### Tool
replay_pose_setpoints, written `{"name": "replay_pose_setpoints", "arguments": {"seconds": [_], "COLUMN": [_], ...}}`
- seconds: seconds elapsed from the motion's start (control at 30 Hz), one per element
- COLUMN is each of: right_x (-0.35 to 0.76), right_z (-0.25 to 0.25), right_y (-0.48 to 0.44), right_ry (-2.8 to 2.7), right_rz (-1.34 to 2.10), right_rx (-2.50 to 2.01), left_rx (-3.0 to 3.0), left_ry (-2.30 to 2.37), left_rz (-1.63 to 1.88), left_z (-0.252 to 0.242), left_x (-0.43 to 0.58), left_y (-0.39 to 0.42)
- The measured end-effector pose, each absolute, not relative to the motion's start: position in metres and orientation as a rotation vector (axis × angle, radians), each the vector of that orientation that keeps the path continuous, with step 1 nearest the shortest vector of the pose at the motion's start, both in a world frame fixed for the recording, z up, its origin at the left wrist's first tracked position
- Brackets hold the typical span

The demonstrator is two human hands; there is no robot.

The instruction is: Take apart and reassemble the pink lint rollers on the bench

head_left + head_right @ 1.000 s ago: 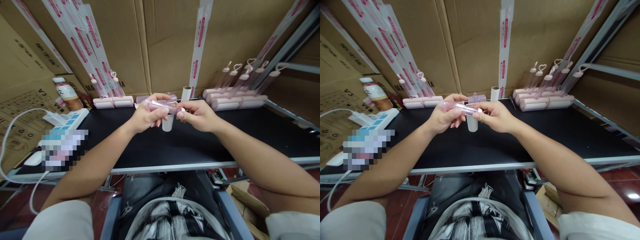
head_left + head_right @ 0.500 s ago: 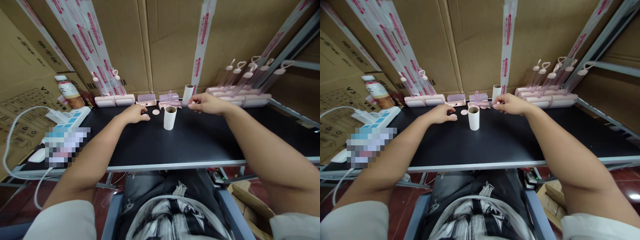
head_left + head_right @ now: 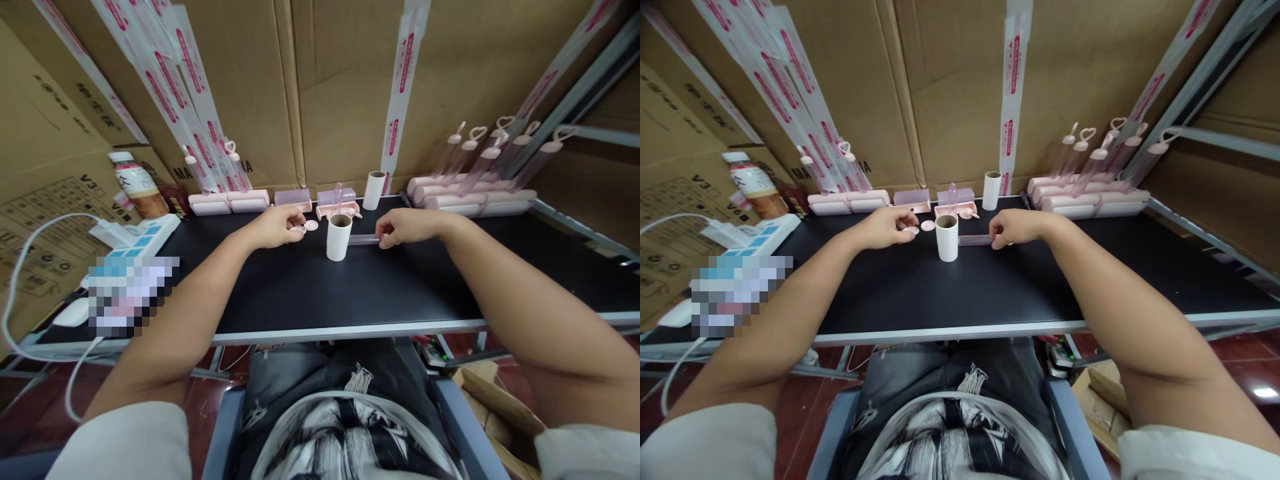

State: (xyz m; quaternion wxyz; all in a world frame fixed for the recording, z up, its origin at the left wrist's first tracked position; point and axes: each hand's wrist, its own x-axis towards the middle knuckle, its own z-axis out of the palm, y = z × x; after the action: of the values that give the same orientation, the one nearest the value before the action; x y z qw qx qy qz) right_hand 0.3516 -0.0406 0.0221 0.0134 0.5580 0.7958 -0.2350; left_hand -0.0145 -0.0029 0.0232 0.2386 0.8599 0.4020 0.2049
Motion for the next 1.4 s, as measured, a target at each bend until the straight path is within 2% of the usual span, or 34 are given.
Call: {"name": "replay_pose_setpoints", "arguments": {"seconds": [0.2,0.4,0.53,0.67,0.77,0.87,1.13,1.27,1.4], "right_x": [0.345,0.346,0.334,0.307,0.291,0.286,0.292,0.286,0.276], "right_z": [0.019,0.019,0.015,0.005,-0.002,-0.005,-0.001,-0.001,-0.002], "right_y": [-0.043,-0.044,-0.051,-0.060,-0.065,-0.066,-0.061,-0.065,-0.072], "right_ry": [2.483,2.582,3.081,3.588,3.714,3.727,3.680,3.538,3.370], "right_rz": [-0.556,-0.535,-0.493,-0.753,-0.765,-0.793,-1.486,-1.799,-2.271], "right_rx": [1.760,1.721,1.645,1.322,1.108,1.159,1.944,1.926,1.803], "left_rx": [2.233,2.045,2.120,2.120,2.170,2.222,1.811,1.686,1.636], "left_ry": [1.038,0.997,1.039,1.079,1.054,0.995,0.711,0.585,0.487], "left_rz": [0.560,0.663,0.788,0.861,0.864,0.826,0.942,0.883,0.802], "left_z": [0.028,0.015,0.014,0.017,0.019,0.022,0.026,0.027,0.027], "left_x": [-0.010,-0.009,-0.011,-0.009,-0.007,-0.004,0.006,0.009,0.009], "left_y": [-0.007,-0.003,0.000,-0.001,-0.005,-0.009,-0.021,-0.029,-0.031]}}
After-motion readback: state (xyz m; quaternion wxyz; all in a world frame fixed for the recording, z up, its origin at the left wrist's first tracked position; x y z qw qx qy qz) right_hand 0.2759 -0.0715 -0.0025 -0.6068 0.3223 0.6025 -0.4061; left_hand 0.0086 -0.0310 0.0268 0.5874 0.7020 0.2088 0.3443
